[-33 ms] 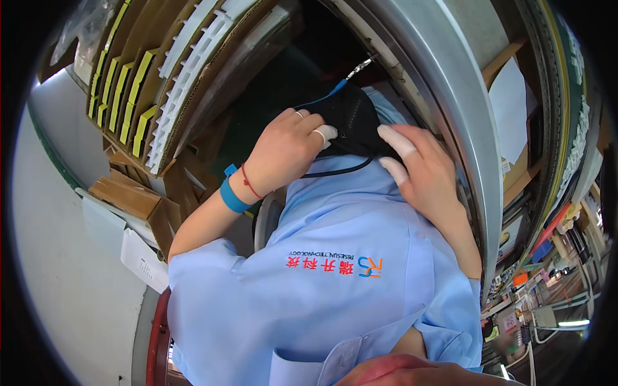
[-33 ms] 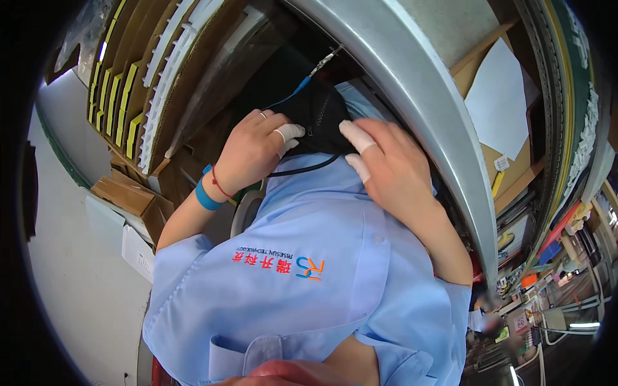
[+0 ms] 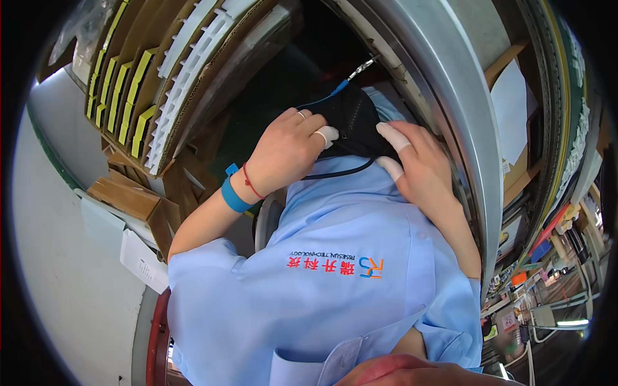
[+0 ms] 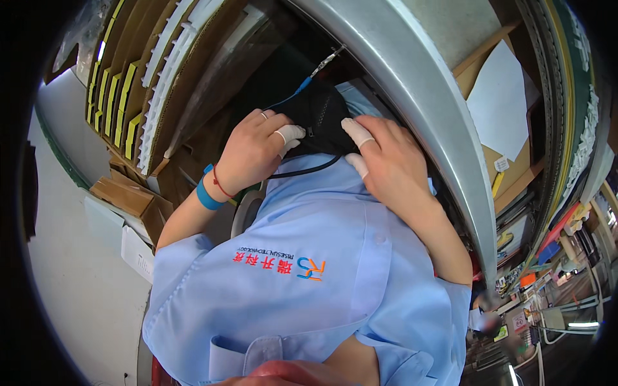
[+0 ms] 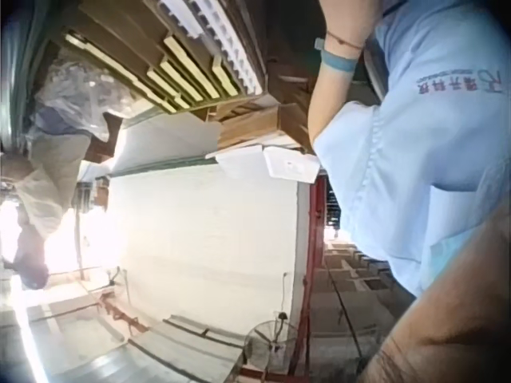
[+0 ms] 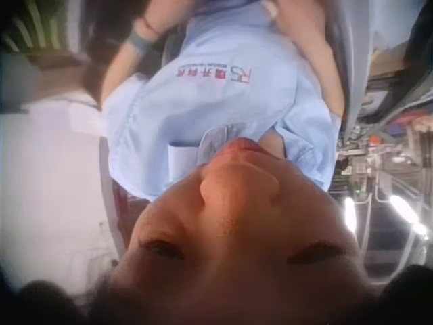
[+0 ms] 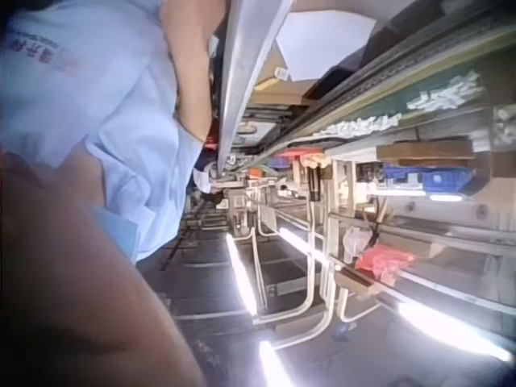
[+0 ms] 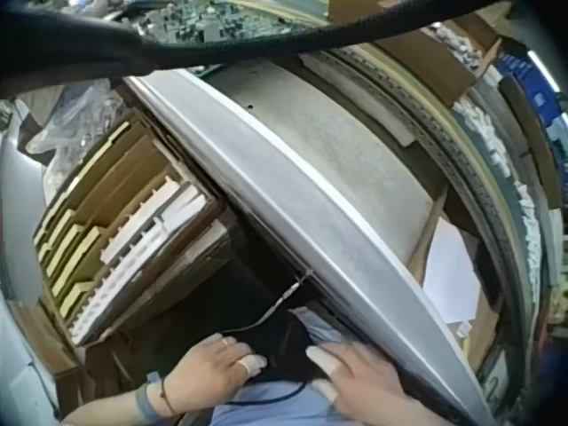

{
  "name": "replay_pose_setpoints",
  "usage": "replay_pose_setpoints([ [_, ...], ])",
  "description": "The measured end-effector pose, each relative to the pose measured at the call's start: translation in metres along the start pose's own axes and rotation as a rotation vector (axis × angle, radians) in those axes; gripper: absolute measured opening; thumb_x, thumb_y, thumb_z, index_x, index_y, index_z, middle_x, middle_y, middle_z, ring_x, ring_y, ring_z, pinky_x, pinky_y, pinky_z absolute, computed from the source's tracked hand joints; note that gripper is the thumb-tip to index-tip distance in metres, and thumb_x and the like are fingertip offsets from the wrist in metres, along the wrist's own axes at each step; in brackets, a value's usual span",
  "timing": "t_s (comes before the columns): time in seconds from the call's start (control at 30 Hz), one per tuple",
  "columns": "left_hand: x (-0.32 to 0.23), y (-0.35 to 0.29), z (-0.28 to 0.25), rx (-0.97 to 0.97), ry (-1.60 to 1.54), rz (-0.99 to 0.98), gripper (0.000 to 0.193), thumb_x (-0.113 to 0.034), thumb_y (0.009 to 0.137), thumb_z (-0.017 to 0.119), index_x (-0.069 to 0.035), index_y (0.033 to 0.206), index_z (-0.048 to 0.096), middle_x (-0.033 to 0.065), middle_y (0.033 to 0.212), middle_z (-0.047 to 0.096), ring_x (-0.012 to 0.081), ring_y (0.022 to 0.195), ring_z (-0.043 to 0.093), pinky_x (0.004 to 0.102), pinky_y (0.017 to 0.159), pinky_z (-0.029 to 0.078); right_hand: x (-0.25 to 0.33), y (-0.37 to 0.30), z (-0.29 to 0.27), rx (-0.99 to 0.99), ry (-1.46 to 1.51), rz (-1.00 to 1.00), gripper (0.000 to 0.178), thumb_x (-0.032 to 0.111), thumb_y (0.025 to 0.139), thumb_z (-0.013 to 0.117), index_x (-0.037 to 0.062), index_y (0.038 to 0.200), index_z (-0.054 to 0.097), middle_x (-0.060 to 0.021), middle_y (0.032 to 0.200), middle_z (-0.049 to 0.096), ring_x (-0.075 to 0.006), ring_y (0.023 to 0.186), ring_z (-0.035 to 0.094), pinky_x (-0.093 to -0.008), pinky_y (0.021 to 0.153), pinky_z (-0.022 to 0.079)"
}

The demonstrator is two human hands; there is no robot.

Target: The recorder is assembling electronic components onto printed circuit boards (PCBs) on an industrial assembly line, including inserting chips and larger transformer-like components.

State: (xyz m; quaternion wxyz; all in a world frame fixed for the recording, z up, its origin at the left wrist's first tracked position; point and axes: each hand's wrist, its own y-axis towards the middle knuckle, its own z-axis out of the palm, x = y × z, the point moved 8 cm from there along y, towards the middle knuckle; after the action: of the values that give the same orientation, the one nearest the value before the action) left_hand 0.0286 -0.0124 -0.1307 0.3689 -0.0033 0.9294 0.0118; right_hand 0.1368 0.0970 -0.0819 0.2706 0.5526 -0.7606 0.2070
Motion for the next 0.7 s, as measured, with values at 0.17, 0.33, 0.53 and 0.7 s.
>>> replay_pose_setpoints([
  [0.17, -0.011, -0.004, -0.004, -0.101, -0.189, 0.031, 0.028, 0.001, 0.061, 0.067, -0.007, 0.089, 0.067, 0.0046, 0.085, 0.063, 0.0214, 0.071, 0.057, 0.0319, 0.062, 0.044, -0.028, -0.022, 0.023, 0.153, 0.177, 0.247, 0.018, 0.002, 0.078, 0.070, 0.0038, 0.096, 0.065, -0.0096, 0.101, 0.058, -0.0291, 0.080, 0.063, -0.0349, 0.068, 0.052],
  [0.33, -0.044, -0.002, -0.003, -0.100, -0.273, 0.196, 0.030, -0.010, 0.065, 0.063, -0.003, 0.093, 0.069, 0.0077, 0.084, 0.063, 0.0192, 0.069, 0.060, 0.0298, 0.062, 0.048, -0.038, -0.049, 0.008, 0.219, 0.272, 0.375, 0.015, 0.001, 0.081, 0.069, 0.0055, 0.095, 0.065, -0.0092, 0.092, 0.059, -0.0263, 0.077, 0.063, -0.0322, 0.067, 0.051],
  [0.53, -0.060, 0.004, 0.003, 0.013, -0.293, 0.246, 0.030, -0.012, 0.066, 0.062, -0.002, 0.094, 0.069, 0.0078, 0.084, 0.063, 0.0185, 0.071, 0.061, 0.0290, 0.063, 0.048, -0.041, -0.071, 0.000, 0.238, 0.357, 0.456, 0.012, 0.002, 0.081, 0.070, 0.0061, 0.092, 0.066, -0.0073, 0.086, 0.060, -0.0234, 0.076, 0.062, -0.0303, 0.068, 0.050],
  [0.7, -0.064, 0.005, 0.002, 0.025, -0.235, 0.246, 0.021, -0.013, 0.067, 0.061, -0.002, 0.085, 0.066, 0.0059, 0.077, 0.057, 0.0197, 0.071, 0.059, 0.0286, 0.065, 0.049, -0.037, -0.069, -0.001, 0.221, 0.309, 0.401, 0.013, 0.004, 0.080, 0.071, 0.0072, 0.093, 0.067, -0.0067, 0.086, 0.060, -0.0229, 0.074, 0.061, -0.0298, 0.066, 0.050],
])
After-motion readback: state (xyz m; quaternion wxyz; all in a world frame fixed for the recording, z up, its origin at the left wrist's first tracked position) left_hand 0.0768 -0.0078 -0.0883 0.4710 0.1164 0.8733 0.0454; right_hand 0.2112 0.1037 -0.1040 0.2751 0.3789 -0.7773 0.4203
